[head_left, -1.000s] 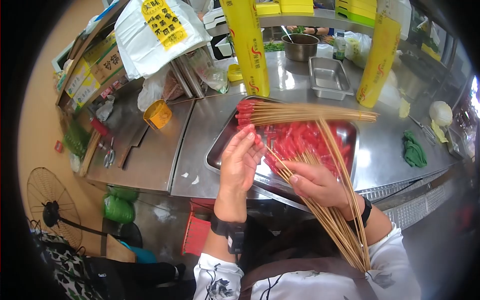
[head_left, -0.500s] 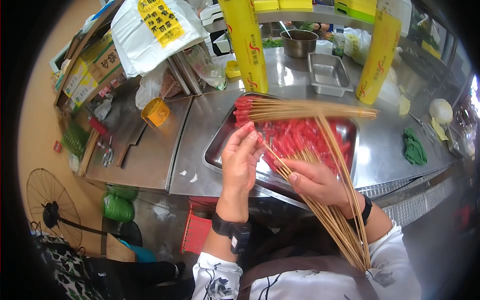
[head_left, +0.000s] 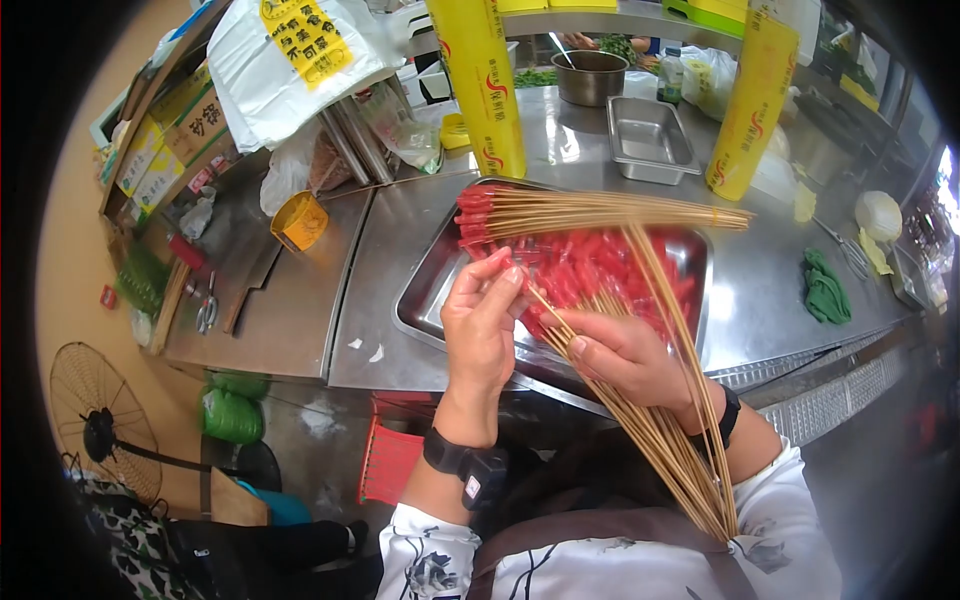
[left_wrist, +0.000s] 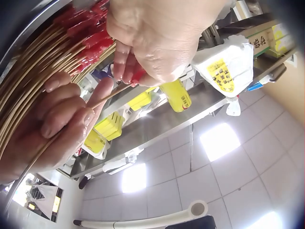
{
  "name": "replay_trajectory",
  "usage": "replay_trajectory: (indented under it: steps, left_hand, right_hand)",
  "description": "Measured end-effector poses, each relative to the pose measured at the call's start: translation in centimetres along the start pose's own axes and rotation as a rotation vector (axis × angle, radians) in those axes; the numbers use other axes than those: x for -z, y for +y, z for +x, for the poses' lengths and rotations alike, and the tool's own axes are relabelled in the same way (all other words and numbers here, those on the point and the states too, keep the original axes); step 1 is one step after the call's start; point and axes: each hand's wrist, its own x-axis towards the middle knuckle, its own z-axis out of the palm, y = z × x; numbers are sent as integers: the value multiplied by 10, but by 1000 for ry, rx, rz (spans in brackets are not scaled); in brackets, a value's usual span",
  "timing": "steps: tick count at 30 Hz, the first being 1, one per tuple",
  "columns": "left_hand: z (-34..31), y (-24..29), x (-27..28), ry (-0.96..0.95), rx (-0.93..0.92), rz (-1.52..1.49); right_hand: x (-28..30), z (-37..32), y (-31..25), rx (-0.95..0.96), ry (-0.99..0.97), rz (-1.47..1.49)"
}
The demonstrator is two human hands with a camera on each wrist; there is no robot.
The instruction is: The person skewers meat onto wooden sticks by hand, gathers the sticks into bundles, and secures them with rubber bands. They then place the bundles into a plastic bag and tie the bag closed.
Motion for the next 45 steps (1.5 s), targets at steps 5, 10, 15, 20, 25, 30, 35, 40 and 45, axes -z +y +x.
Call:
replay_trajectory:
  steps: [5, 10, 15, 20, 25, 30, 35, 40, 45]
  left_hand:
    - [-5, -1, -2, -19, -6, 51]
    - [-10, -6, -3, -30, 14, 32]
    - [-12, -1, -8, 23, 56, 45]
    - [-10, 6, 5, 24, 158, 543]
    - [-10, 13, -14, 4, -298, 1206]
    - [11, 14, -50, -181, 153, 729]
    - [36, -12, -71, -324, 431, 587]
    - [31, 2, -69, -256, 348, 500]
    - [13, 36, -51, -228, 282, 432]
  right_hand:
    - [-2, 0, 0, 10, 26, 17]
    - [-2, 0, 0, -8, 15, 65]
    - [-2, -3, 2, -89, 32, 343]
    - [9, -2, -7, 500, 251, -254]
    - [1, -3, 8, 504, -138, -185]
    - [-2, 0, 4, 512, -165, -234]
    - [-3, 2, 7, 536, -200, -228]
    - [0, 1, 4, 492, -217, -222]
    - [1, 3, 5, 475, -196, -188]
